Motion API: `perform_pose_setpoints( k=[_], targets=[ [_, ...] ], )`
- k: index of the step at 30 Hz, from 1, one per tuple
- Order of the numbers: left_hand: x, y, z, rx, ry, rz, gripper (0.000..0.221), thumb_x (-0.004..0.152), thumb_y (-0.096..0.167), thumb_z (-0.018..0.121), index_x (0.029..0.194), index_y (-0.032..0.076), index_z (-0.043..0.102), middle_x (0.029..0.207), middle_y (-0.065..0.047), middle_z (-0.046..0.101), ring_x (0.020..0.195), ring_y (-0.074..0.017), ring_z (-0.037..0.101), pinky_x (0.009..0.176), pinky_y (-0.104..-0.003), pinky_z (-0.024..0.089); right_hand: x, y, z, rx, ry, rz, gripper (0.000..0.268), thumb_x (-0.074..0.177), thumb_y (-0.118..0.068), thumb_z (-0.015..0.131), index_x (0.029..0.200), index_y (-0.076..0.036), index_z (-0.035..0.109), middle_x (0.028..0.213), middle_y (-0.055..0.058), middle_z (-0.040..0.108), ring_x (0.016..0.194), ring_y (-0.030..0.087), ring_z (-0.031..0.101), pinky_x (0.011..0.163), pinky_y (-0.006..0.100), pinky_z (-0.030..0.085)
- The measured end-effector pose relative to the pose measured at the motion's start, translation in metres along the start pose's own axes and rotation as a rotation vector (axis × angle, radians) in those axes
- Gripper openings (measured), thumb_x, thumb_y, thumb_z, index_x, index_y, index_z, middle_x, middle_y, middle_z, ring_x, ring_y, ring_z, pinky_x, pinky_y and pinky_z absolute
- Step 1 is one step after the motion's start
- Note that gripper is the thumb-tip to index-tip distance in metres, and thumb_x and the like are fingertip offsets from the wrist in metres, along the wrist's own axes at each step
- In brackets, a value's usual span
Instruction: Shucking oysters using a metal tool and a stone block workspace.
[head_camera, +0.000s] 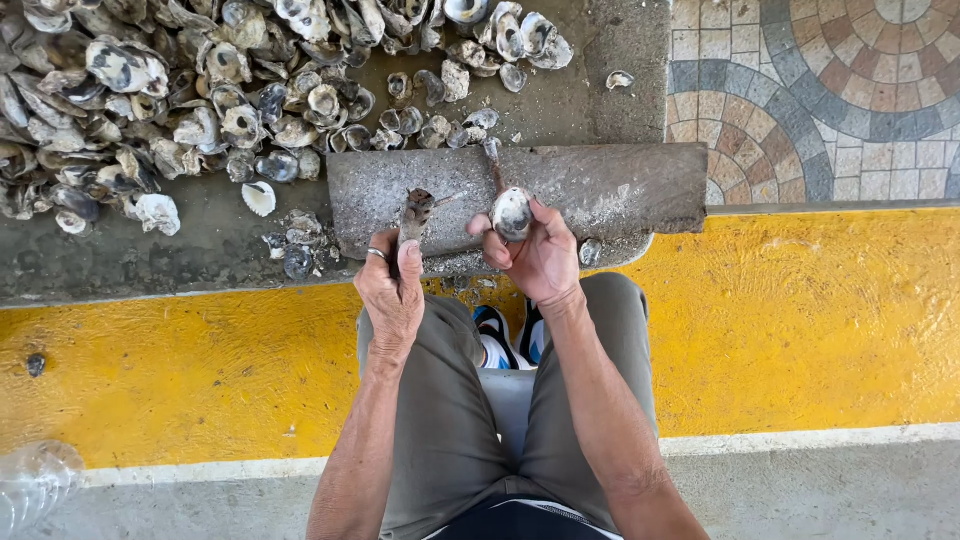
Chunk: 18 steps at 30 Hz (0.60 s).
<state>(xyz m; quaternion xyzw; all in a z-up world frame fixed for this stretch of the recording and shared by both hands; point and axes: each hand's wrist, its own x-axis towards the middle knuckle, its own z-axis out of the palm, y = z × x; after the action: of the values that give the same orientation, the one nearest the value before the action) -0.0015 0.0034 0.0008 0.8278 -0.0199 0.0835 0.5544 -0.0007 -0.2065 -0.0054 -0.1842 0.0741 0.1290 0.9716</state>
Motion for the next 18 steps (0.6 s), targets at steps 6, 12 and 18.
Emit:
perform_pose_setpoints(
  k=[6,12,18],
  targets=[
    [0.002,-0.018,-0.003,-0.002,-0.034,-0.105,0.031,0.107,0.032,0.061,0.109,0.002,0.066,0.072,-0.004,0.066,0.066,-0.0109,0.063,0.058,-0.027,0.05,0.02,0.018,-0.009,-0.129,0.349,0.04,0.032,0.106,-0.033,0.037,0.114,-0.007,0.053,0.115,0.021,0.07,0.09,0.024,0.074,0.069,0.036,0.061],
    [0.026,-0.032,0.0,0.145,-0.244,-0.173,0.029,0.103,0.029,0.063,0.104,0.001,0.068,0.073,-0.008,0.072,0.064,-0.0163,0.071,0.059,-0.033,0.054,0.043,0.089,-0.121,-0.301,0.52,0.068,0.028,0.107,-0.011,0.045,0.133,-0.002,0.049,0.107,0.018,0.067,0.087,0.022,0.068,0.075,0.035,0.063],
    [0.071,-0.055,0.008,0.355,-0.443,-0.276,0.032,0.101,0.036,0.062,0.108,0.006,0.071,0.073,-0.01,0.075,0.06,-0.018,0.072,0.06,-0.037,0.057,0.08,0.102,-0.111,-0.362,0.585,-0.053,0.045,0.097,0.009,0.044,0.142,0.002,0.04,0.117,0.017,0.065,0.097,0.024,0.074,0.084,0.031,0.061]
  ],
)
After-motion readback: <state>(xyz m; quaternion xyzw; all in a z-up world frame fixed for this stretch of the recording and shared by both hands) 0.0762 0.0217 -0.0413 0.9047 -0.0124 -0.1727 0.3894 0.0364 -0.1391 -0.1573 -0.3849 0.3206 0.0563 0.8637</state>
